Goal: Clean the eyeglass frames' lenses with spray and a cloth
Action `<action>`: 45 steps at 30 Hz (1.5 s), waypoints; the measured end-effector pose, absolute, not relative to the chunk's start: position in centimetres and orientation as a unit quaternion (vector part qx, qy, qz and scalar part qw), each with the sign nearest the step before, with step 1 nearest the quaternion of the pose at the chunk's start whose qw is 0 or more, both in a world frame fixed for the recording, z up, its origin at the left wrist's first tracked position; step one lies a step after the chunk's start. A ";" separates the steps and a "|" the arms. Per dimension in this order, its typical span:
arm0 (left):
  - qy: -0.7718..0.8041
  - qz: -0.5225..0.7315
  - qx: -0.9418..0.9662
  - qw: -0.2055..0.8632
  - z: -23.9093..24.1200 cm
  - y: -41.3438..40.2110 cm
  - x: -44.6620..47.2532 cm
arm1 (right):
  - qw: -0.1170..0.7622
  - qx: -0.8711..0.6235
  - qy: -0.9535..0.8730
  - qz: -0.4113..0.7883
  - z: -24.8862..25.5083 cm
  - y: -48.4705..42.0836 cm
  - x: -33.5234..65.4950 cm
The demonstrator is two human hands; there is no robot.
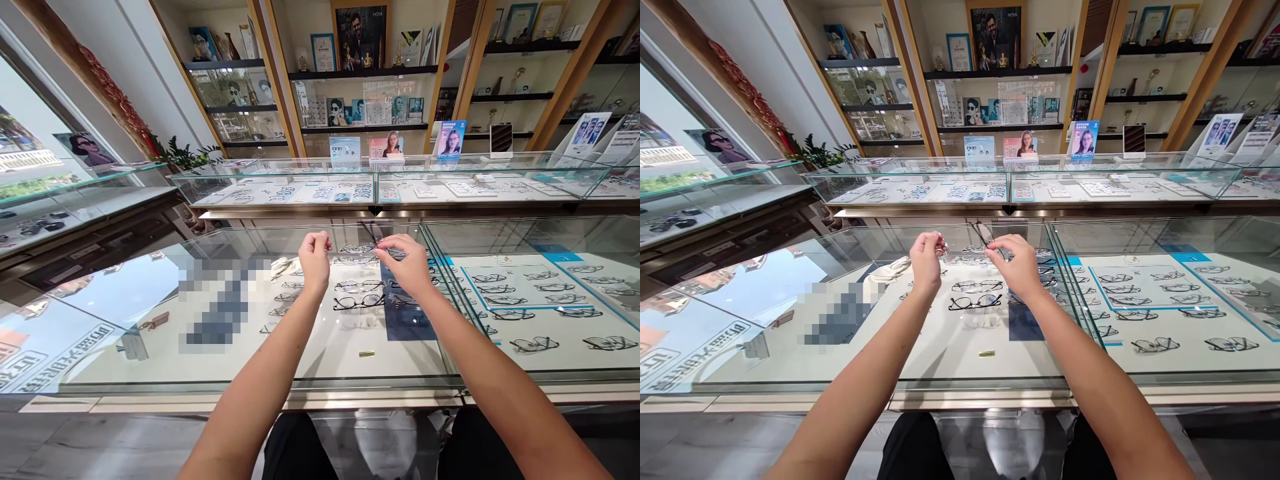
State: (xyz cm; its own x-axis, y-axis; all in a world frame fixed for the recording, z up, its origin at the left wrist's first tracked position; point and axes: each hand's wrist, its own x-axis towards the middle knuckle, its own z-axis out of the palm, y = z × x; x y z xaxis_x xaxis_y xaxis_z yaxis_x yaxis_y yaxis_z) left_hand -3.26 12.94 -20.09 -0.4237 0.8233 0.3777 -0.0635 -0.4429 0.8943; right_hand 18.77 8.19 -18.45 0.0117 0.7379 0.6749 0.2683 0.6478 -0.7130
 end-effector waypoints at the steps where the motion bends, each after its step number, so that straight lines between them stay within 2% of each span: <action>1: 0.429 0.738 0.435 0.286 -20.0 13.0 -3.5 | 0.583 -0.373 -0.703 0.164 -18.7 8.2 18.7; 5: 0.421 0.765 0.421 0.245 -19.7 13.0 -3.9 | 0.458 -0.389 -0.794 0.088 -19.9 8.5 18.2; 11: 0.422 0.757 0.446 0.225 -19.8 12.9 -3.6 | 0.264 -0.419 -0.867 0.049 -21.4 9.3 16.7; 14: 0.423 0.751 0.450 0.232 -19.8 13.0 -3.5 | 0.201 -0.429 -0.880 0.034 -21.7 9.5 16.2; 17: 0.420 0.745 0.462 0.235 -19.9 13.1 -3.4 | 0.174 -0.430 -0.886 0.018 -21.9 9.5 16.0; 20: 0.433 0.695 0.520 0.244 -20.4 13.1 -3.4 | 0.160 -0.429 -0.889 0.006 -22.1 9.3 16.0; 26: 0.491 0.442 0.733 0.164 -22.8 13.9 -3.3 | 0.146 -0.428 -0.892 0.006 -22.1 9.0 15.7; 32: 0.465 0.384 0.783 0.156 -24.3 15.0 -3.3 | 0.139 -0.428 -0.893 0.023 -22.2 9.1 15.8; 39: 0.519 0.210 0.827 0.052 -24.2 14.8 -3.2 | 0.253 -0.460 -0.851 0.000 -22.1 9.4 16.2; 45: 0.503 0.234 0.831 0.039 -23.9 14.6 -3.0 | 0.349 -0.514 -0.783 -0.021 -22.1 10.0 16.9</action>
State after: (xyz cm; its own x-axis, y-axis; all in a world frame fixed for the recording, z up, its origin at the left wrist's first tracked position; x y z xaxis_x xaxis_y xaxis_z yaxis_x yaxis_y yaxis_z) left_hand -3.04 14.56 -23.89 0.3841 0.8542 0.3505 0.8180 -0.4909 0.3000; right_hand 16.85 10.00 -22.11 -0.2281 0.7905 0.5685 0.8203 0.4705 -0.3251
